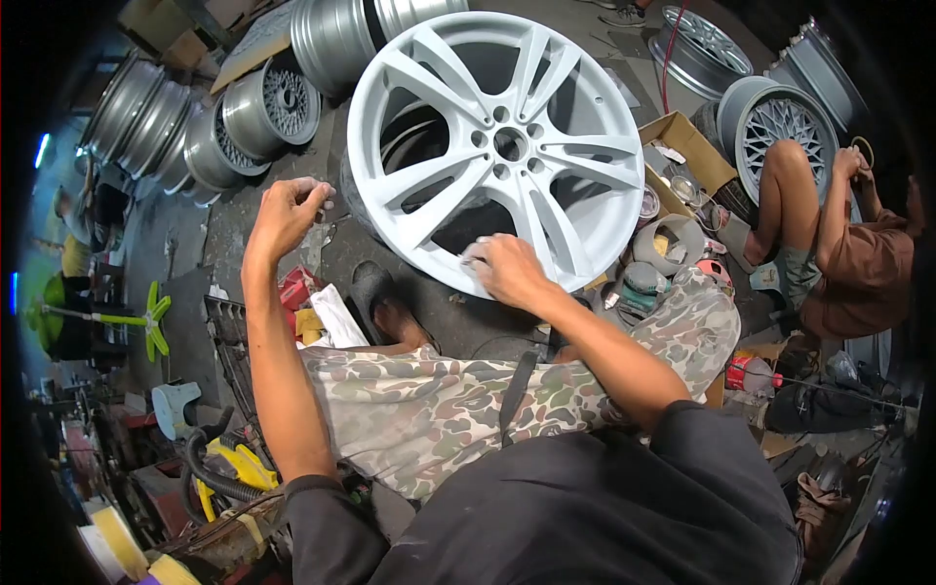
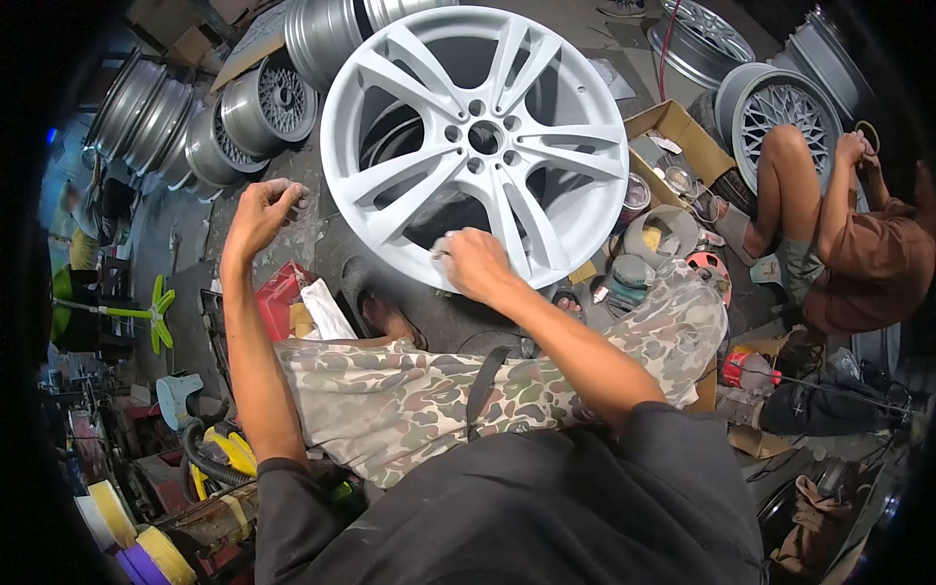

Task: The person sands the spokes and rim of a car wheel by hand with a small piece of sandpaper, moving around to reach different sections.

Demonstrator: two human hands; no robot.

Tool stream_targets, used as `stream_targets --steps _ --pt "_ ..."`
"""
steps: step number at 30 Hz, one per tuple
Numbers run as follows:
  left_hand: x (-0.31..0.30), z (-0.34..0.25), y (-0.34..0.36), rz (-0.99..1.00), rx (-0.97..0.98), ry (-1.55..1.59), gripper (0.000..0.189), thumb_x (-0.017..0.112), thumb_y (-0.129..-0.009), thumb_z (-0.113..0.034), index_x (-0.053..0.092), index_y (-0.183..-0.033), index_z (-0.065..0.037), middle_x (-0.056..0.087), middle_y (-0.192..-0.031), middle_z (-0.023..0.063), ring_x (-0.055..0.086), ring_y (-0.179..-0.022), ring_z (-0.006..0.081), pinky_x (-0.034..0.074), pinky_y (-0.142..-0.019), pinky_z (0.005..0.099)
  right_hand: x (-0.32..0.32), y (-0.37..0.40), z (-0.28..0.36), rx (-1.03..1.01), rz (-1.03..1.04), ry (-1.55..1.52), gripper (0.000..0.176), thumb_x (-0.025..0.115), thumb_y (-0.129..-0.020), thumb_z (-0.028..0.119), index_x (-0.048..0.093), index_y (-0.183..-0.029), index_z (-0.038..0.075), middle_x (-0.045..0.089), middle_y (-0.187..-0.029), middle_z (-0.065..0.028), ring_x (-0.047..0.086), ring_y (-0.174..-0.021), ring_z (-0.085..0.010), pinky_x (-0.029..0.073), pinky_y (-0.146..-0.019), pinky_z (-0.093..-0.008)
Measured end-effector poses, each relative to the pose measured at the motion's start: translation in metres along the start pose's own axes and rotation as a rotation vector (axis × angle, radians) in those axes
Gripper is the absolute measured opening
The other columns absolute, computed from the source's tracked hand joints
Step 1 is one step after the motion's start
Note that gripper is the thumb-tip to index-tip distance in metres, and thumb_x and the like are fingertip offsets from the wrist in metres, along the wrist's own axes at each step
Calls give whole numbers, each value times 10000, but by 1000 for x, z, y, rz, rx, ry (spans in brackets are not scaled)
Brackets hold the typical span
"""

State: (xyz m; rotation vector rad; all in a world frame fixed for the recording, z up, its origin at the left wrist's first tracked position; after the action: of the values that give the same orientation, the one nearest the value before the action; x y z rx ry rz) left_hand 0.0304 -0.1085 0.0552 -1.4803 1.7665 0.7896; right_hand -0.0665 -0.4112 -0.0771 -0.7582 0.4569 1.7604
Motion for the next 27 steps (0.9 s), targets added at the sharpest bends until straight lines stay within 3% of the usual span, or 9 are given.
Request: stream_targets --steps 5,8,11,15,20,22,24,26,27 --pt "0 -13 4 5 -1 42 302 639 -1008 -229 775 -1055 37 753 -804 91 674 -711 131 544 -684 307 5 -36 36 -153 -127 -116 218 647 -872 124 806 -1005 56 735 -893 -231 717 -784 -369 561 -772 -454" --pt "1 -14 3 -36 47 59 301 639 -1022 -222 757 -1025 54 716 -775 69 634 -693 109 521 -649 306 -4 -34 26 88 132 -748 199 699 -948 147 804 -1076 38 746 -818 -68 618 -681 -102 493 -598 -285" --pt "-4 -22 7 -81 88 -36 303 645 -1014 -219 751 -1030 65 722 -778 92 639 -700 114 516 -664 305 -24 -30 11 46 -112 -732 222 706 -976 160 767 -1133 15 757 -915 -51 659 -744 -77 491 -615 -241" --pt "3 -58 24 -200 116 -41 305 684 -979 -222 754 -1052 65 735 -806 134 653 -722 139 525 -709 318 -33 -27 -52 265 -175 -884 208 739 -958 143 739 -1120 13 766 -954 -61 659 -744 -82 528 -663 -240" --pt "7 -72 31 -136 148 -43 328 706 -962 -245 756 -1050 66 720 -795 154 651 -708 167 526 -708 338 -48 -43 -57 174 18 -343 201 824 -893 183 689 -867 38 723 -789 -45 634 -714 -58 496 -604 -265" --pt "3 -61 27 -190 120 9 324 701 -940 -268 775 -1023 36 714 -762 220 697 -665 305 536 -718 381 -59 -56 -55 -42 -109 102 282 841 -788 201 659 -870 1 701 -801 -160 703 -741 -308 539 -699 -422" --pt "-3 -50 25 -207 105 -16 321 701 -940 -264 774 -1026 36 705 -749 221 689 -655 298 531 -709 383 -63 -67 -57 -149 -229 394 292 823 -760 175 647 -918 4 699 -949 -196 693 -850 -411 551 -777 -492" --pt "-7 -43 26 -217 84 -40 318 701 -940 -261 773 -1029 36 696 -737 222 682 -645 291 527 -699 386 -67 -80 -61 -92 -116 449 276 798 -796 164 629 -958 19 678 -1008 -185 689 -912 -398 555 -801 -505" --pt "-7 -42 27 -211 75 -34 329 691 -964 -256 753 -1032 60 693 -738 180 649 -661 223 519 -691 364 -67 -85 -58 -262 -118 430 278 798 -806 171 604 -936 21 654 -960 -174 671 -886 -397 540 -780 -492"
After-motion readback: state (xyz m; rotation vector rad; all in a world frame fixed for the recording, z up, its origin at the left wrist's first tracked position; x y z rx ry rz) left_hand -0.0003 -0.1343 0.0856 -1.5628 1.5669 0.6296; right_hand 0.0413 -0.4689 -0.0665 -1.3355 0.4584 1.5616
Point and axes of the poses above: each hand's wrist, its own y-axis away from the middle knuckle, its own x-axis out of the palm, z = x × y, the point moved 3 cm from there along -y, towards the middle knuckle
